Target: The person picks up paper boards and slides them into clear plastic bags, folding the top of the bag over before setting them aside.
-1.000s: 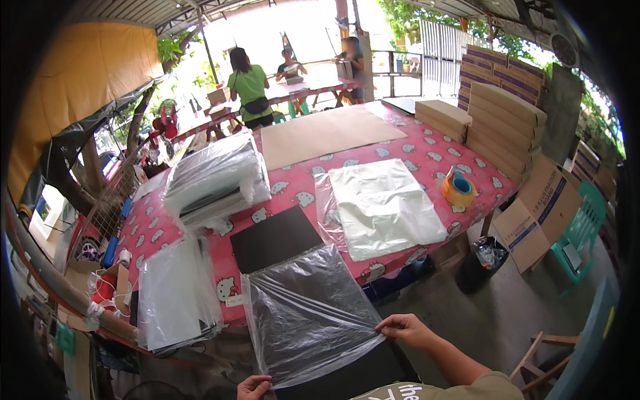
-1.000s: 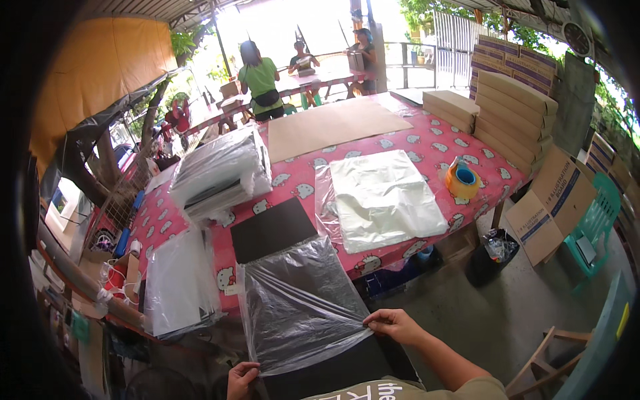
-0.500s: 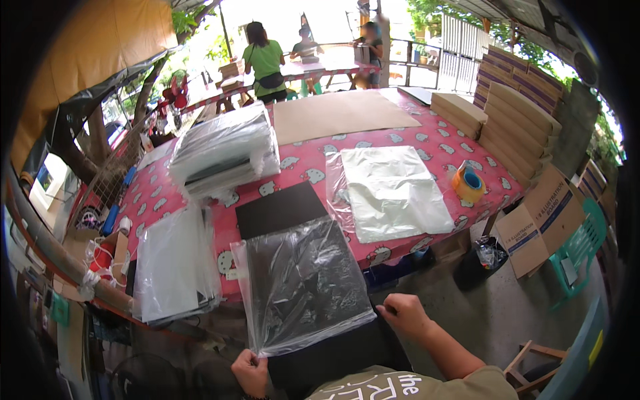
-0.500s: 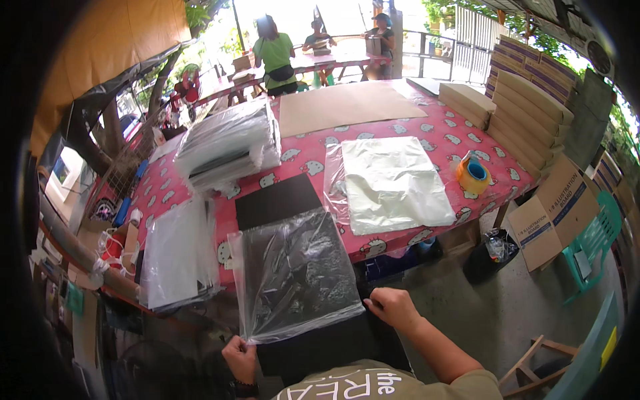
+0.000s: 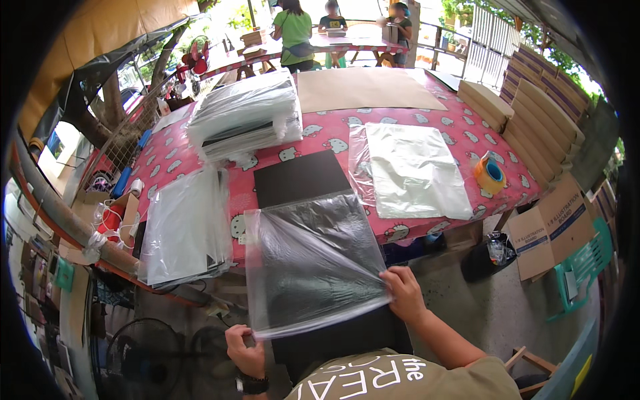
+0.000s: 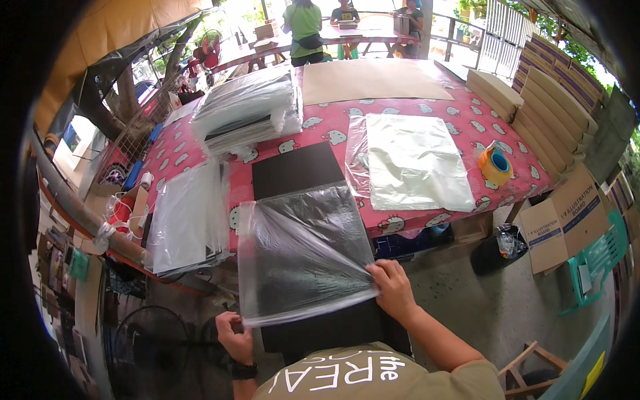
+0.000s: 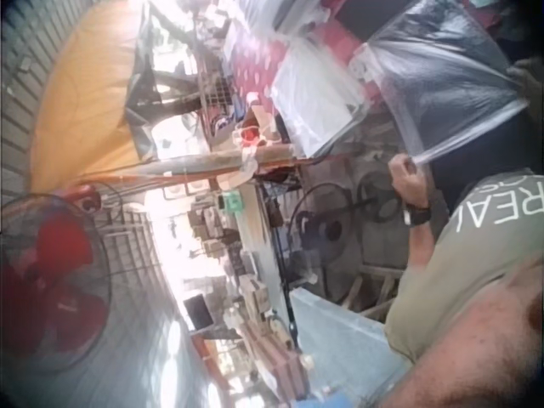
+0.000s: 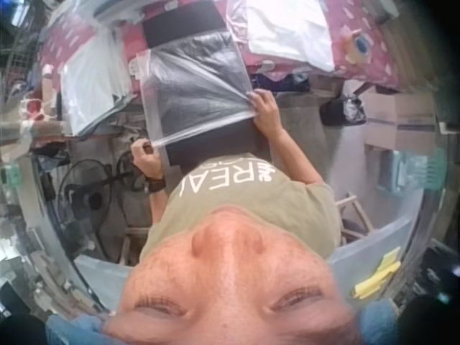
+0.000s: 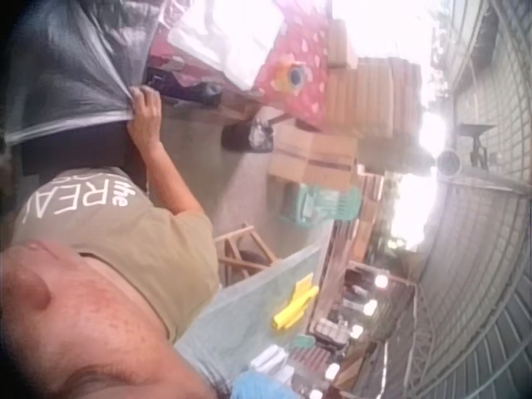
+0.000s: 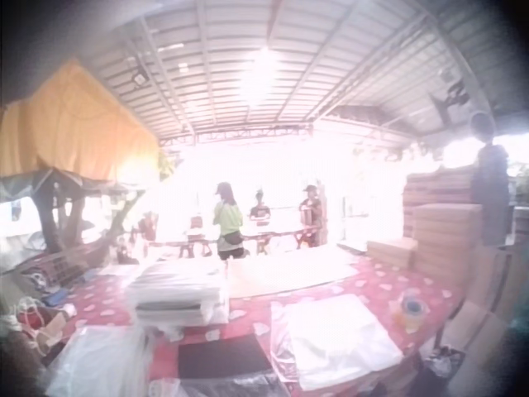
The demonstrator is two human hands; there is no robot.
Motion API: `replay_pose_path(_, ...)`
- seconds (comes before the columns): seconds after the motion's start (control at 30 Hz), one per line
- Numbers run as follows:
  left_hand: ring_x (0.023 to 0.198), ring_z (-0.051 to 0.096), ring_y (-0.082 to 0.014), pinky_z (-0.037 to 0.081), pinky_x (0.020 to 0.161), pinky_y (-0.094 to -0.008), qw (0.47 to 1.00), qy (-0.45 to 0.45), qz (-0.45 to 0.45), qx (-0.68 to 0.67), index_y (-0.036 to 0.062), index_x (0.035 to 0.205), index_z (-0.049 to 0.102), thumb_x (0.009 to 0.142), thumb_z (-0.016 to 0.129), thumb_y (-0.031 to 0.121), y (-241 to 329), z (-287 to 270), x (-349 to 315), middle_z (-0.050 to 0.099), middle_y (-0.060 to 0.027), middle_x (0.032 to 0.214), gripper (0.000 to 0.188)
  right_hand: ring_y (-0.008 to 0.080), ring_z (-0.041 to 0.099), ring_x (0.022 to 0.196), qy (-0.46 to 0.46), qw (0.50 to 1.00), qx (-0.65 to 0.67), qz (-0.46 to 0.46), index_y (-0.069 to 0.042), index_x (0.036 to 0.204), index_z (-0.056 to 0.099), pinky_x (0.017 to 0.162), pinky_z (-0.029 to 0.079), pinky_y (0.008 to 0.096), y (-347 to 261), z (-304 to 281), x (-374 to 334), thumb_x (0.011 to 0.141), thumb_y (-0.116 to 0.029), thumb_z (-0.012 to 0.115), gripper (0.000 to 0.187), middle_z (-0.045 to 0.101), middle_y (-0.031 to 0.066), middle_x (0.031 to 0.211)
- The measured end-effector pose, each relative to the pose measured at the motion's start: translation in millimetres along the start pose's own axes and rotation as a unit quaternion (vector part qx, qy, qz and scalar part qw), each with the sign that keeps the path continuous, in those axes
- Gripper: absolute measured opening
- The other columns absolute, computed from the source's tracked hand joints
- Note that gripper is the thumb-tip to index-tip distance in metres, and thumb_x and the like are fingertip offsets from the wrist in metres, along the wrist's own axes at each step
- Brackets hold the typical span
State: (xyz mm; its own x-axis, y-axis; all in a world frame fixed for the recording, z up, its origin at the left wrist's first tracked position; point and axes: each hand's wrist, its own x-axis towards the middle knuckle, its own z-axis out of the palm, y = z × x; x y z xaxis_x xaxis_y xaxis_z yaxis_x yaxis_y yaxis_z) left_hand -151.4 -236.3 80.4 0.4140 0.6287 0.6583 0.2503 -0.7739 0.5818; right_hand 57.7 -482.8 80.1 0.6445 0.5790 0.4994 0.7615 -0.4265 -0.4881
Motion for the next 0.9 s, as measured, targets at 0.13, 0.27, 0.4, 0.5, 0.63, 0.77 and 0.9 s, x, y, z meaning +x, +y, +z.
replay_pose_path(0.13,0.061,0.055,-0.0233,0.043,0.053,-0.0269,0.980,-0.184,-0.055,-0.054,0.0022,0.068,0.058,0.059,0.055,-0.007,-1,-12,-20,0.055,-0.0101,0.072,0.013,0.0296,0.052,0.079,-0.063,0.997,0.046,0.021,-0.006,0.091,0.053,0.065,0.045,0.0351,-8,-21,-34,0.057,0.009,0.052,0.037,0.050,0.0115,0.089)
replay_pose_path(0.27,0.062,0.056,-0.0155,0.043,0.055,-0.0237,0.925,-0.318,-0.146,-0.151,0.0036,0.066,0.062,0.058,0.053,-0.008,-7,-29,-28,0.057,-0.0090,0.072,0.017,0.0277,0.054,0.073,-0.113,0.988,0.081,0.062,-0.005,0.082,0.054,0.062,0.047,0.0328,-20,-36,-63,0.058,0.009,0.052,0.029,0.051,0.0108,0.088)
replay_pose_path(0.4,0.063,0.055,-0.0134,0.043,0.056,-0.0225,0.857,-0.396,-0.214,-0.252,0.0025,0.065,0.061,0.059,0.051,-0.008,-38,-42,-37,0.056,-0.0074,0.071,0.015,0.0257,0.054,0.069,-0.275,0.932,0.215,0.101,-0.005,0.079,0.053,0.061,0.046,0.0307,-23,-54,-76,0.063,0.007,0.052,0.020,0.051,0.0095,0.084)
replay_pose_path(0.5,0.064,0.054,-0.0120,0.042,0.058,-0.0211,0.823,-0.395,-0.275,-0.300,0.0013,0.063,0.059,0.060,0.050,-0.008,-35,-43,-37,0.055,-0.0057,0.070,0.013,0.0170,0.053,0.072,-0.342,0.871,0.308,0.172,-0.003,0.084,0.056,0.063,0.044,0.0266,6,-66,-79,0.069,-0.004,0.057,0.015,0.053,0.0075,0.090)
replay_pose_path(0.63,0.066,0.052,-0.0109,0.041,0.059,-0.0209,0.780,-0.418,-0.335,-0.324,0.0009,0.062,0.058,0.061,0.049,-0.007,-40,-37,-43,0.054,-0.0036,0.071,0.012,0.0117,0.051,0.084,-0.206,0.792,0.443,0.366,-0.001,0.098,0.054,0.075,0.041,0.0257,14,-25,-69,0.076,-0.019,0.059,0.029,0.056,0.0038,0.092)
replay_pose_path(0.77,0.075,0.051,-0.0130,0.042,0.063,-0.0246,0.814,-0.493,-0.236,-0.198,0.0016,0.080,0.059,0.065,0.052,-0.002,-45,-45,-39,0.054,-0.0054,0.080,0.018,0.0116,0.051,0.089,-0.305,0.650,0.548,0.429,-0.002,0.113,0.043,0.077,0.041,0.0268,5,1,-79,0.078,-0.013,0.059,0.039,0.054,0.0039,0.102)
replay_pose_path(0.9,0.105,0.040,-0.0233,0.037,0.086,-0.0355,0.800,-0.067,-0.412,-0.431,0.0078,0.121,0.033,0.075,0.056,0.016,-36,-28,-40,0.043,-0.0106,0.114,0.052,0.0125,0.055,0.075,-0.235,0.615,0.644,0.390,-0.001,0.108,0.043,0.056,0.048,0.0264,-22,10,-39,0.079,-0.009,0.056,0.033,0.056,0.0056,0.091)
